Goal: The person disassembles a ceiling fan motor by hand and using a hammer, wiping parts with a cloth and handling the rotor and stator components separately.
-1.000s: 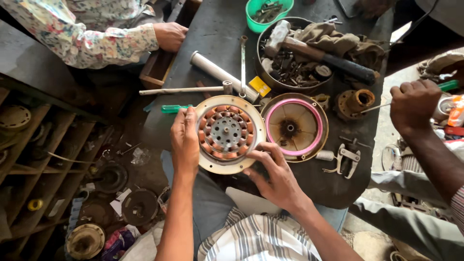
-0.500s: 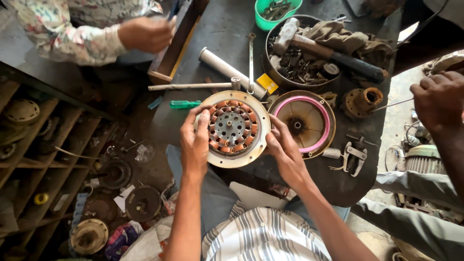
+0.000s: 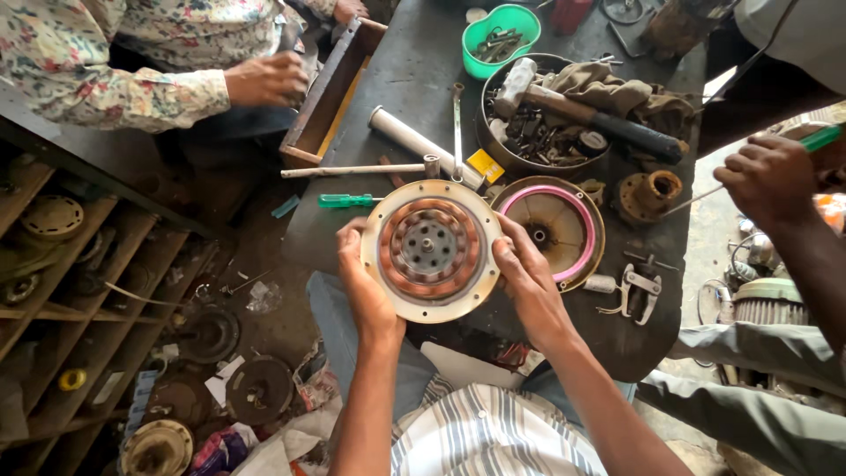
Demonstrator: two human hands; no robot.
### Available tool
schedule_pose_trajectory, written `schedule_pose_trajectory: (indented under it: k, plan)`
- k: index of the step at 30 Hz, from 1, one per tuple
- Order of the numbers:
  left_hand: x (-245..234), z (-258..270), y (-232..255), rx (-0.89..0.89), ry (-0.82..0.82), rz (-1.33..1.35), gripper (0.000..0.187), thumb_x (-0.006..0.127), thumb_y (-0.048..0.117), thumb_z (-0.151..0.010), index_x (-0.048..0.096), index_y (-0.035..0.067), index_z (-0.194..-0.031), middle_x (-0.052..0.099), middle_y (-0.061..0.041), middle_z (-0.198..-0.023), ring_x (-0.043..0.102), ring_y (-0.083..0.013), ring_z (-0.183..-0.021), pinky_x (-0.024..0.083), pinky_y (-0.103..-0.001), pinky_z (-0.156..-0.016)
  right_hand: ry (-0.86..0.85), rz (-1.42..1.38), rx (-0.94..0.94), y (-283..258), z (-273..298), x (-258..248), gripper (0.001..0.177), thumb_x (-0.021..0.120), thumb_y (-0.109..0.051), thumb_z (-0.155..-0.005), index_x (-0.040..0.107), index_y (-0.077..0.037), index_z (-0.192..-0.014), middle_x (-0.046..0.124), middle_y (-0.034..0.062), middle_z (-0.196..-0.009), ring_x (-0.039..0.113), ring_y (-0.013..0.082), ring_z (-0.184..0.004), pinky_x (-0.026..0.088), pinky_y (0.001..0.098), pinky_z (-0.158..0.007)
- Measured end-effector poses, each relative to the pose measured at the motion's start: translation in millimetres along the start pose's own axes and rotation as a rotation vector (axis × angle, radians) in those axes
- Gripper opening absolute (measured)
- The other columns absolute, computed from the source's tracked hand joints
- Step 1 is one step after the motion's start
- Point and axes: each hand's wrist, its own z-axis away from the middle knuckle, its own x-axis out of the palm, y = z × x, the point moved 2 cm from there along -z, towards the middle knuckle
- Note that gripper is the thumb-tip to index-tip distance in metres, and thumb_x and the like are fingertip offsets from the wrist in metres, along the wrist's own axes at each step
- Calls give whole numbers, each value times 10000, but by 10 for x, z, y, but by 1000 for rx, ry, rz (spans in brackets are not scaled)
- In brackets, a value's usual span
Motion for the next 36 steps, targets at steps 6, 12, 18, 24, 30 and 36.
schedule_pose_trajectory:
  k: [6,12,18,24,30,36]
  plan:
    - [171,82,125,-43,75,-244,323,469,304,-1056,539,60,-857,547,-53,-882,546,-142,-797,485,-308,-726,24,42,-1,77,62,-45,632,506,-421,-1012,415,-84,-1539,636,94,-1285,597,143,-1176,491,318,-996]
    - [254,334,216,212,-16,-659,216,673,197,-1032,501,66,-1045,516,-36,-1006,497,-106,-925,462,-265,-838,14,79,-140,221,70,-134,650,632,-308,-1003,392,-44,-1546,619,98,-1279,587,137,-1142,501,317,-989]
    - [563,481,245,209,-189,-674,490,691,234,-992,431,99,-1385,618,-76,-1196,613,-156,-1106,491,-298,-970,73,147,-196,327,151,-384,580,665,-202,-1004,420,-34,-1502,717,90,-1162,661,115,-1030,543,272,-873]
    - [844,275,-62,297,-442,-751,540,676,366,-1037,517,66,-1458,682,-130,-1309,661,-209,-1224,520,-350,-1064,178,285,-383,95,127,-852,529,642,-154,-1041,403,-37,-1498,688,103,-1198,655,117,-1052,548,283,-886]
    - [1154,39,-507,312,-580,-795,582,644,454,-1031,501,90,-1462,730,-139,-1222,718,-231,-1162,564,-363,-985,235,268,-401,34,-61,-1277,508,608,-123,-1062,352,-37,-1493,663,130,-1271,641,156,-1140,559,304,-933]
    - [1183,-85,-798,289,-647,-788,573,663,429,-1029,495,87,-1456,719,-163,-1256,715,-262,-1170,563,-372,-993,282,446,-461,163,-161,-1499,505,614,-56,-1049,349,-30,-1479,649,156,-1303,638,200,-1188,535,331,-980]
